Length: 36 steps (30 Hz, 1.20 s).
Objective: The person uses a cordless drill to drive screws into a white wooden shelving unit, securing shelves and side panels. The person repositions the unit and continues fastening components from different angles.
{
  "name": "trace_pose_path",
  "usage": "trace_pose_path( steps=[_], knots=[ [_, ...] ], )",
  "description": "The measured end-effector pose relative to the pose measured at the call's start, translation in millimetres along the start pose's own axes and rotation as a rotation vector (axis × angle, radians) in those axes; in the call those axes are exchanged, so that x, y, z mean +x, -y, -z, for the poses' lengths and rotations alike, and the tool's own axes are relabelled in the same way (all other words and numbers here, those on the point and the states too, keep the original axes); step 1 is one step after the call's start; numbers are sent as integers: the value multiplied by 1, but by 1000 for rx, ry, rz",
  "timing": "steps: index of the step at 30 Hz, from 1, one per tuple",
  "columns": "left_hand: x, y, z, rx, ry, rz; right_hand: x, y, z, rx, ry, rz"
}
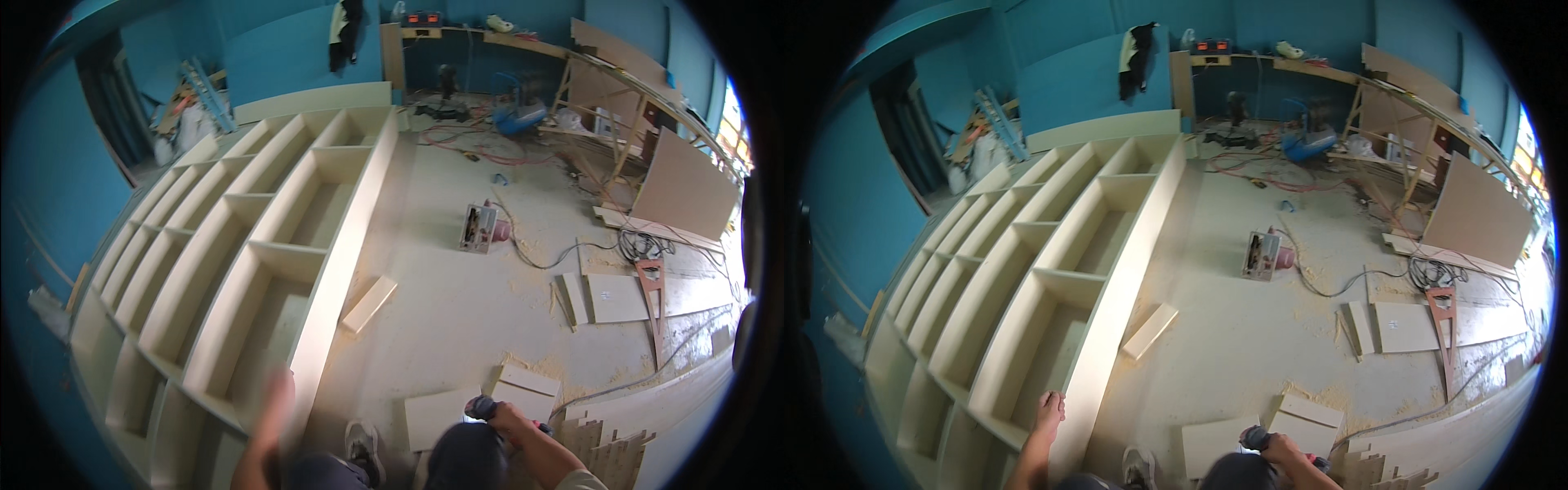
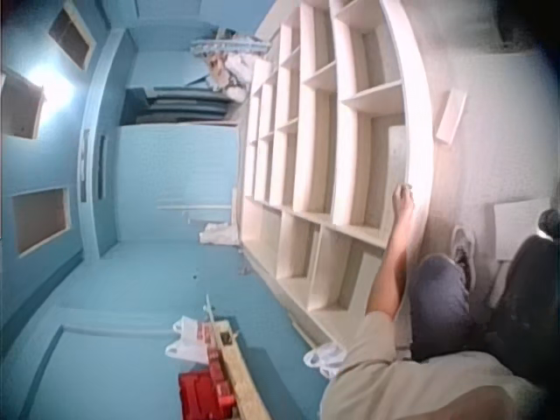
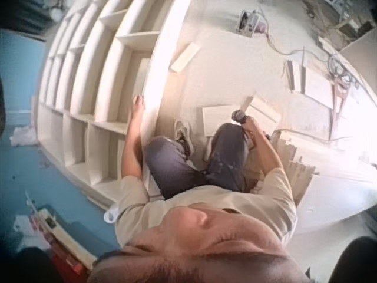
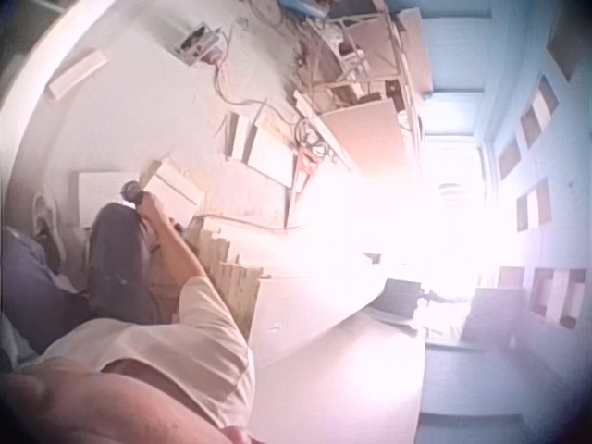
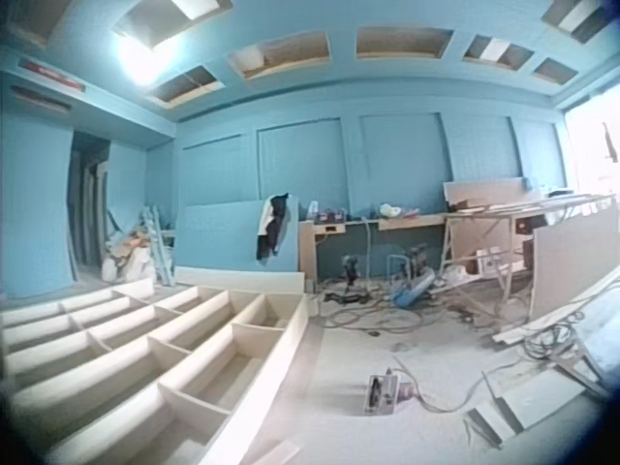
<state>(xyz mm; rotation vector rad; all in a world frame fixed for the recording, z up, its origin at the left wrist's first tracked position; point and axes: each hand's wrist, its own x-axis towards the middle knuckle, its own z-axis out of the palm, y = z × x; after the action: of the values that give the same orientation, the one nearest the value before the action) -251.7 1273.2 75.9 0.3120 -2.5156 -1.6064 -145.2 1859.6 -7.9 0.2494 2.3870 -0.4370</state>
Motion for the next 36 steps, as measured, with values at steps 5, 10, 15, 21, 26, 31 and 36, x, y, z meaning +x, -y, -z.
trace_pose_path(
  steps=[5, 10, 15, 21, 26, 31, 36],
  knots=[
    [166, -8, -79, 567, -220, -304, -37, 13, 104, 103, -275, -157],
    [229, -38, -126, 582, -111, -120, -100, 98, 222, 245, -462, -537],
    [241, 7, -145, 516, -166, -104, -130, 124, 293, 134, -743, -375],
    [243, 20, -107, 594, -207, -222, -117, 251, 382, 358, -751, -142],
    [233, 4, -146, 453, 57, -39, -172, 298, 384, 385, -863, -5],
    [246, 12, -104, 219, 155, -62, -82, 314, 378, 580, -834, 491],
    [245, -45, -101, 7, 263, -107, -19, 329, 360, 740, -786, 684]
  ],
)
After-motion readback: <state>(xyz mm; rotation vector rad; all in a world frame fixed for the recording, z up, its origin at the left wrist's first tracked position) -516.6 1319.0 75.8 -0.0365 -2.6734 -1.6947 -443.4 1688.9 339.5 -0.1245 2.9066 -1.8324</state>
